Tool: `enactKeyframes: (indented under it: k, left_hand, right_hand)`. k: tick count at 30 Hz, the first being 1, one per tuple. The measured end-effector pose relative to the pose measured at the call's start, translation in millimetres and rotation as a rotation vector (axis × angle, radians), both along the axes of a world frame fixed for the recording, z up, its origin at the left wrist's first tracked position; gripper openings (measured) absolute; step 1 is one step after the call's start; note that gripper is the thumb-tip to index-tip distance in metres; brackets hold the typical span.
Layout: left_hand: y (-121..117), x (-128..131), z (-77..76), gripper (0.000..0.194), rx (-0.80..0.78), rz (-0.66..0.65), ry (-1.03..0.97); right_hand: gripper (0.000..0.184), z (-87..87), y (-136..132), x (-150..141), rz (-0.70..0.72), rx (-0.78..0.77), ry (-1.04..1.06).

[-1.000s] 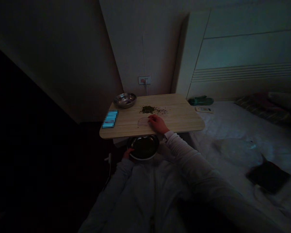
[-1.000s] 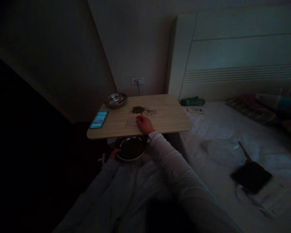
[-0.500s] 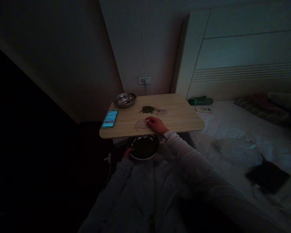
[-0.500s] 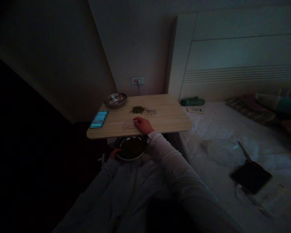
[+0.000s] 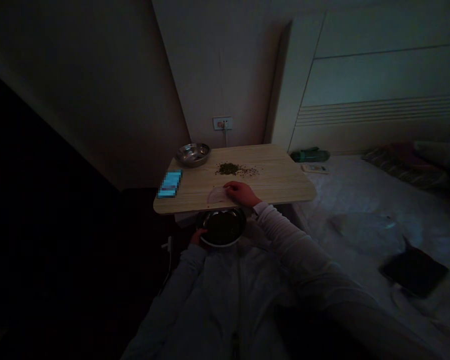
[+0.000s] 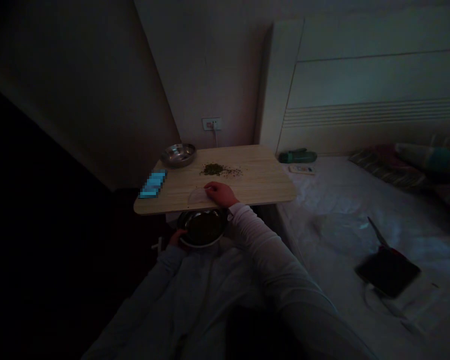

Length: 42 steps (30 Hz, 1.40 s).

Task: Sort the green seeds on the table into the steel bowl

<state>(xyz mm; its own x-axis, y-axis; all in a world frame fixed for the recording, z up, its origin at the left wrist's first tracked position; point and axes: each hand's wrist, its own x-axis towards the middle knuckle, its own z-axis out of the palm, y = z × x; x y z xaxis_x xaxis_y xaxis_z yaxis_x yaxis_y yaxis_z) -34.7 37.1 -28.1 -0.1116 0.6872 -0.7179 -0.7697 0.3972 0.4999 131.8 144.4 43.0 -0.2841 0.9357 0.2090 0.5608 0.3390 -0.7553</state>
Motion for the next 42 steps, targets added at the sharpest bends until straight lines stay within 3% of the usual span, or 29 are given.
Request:
enactKeyframes:
  k: [10, 21, 31, 42]
  left_hand:
    - [-1.3, -0.4, 1.4, 0.026, -0.017, -0.022, -0.008]
    - [-2.2, -0.8, 0.4, 0.042, -0.009, -0.01, -0.056]
    - [-3.0, 2.9, 7.3, 0.034, -0.045, 0.036, 0.029]
    - [-1.1, -1.0, -2.6, 0.037, -0.008, 0.029, -0.056]
  right_hand:
    - [0.024, -0.1, 0.0, 0.0, 0.018, -0.015, 0.015]
    - [0.024, 2.4, -1.9, -0.2, 0.007, -0.007, -0.008]
    - [0.022, 6.1, -4.3, 0.0, 0.0, -0.04, -0.023]
    - [0.021, 6.7, -4.8, -0.5, -0.008, -0.066, 0.012]
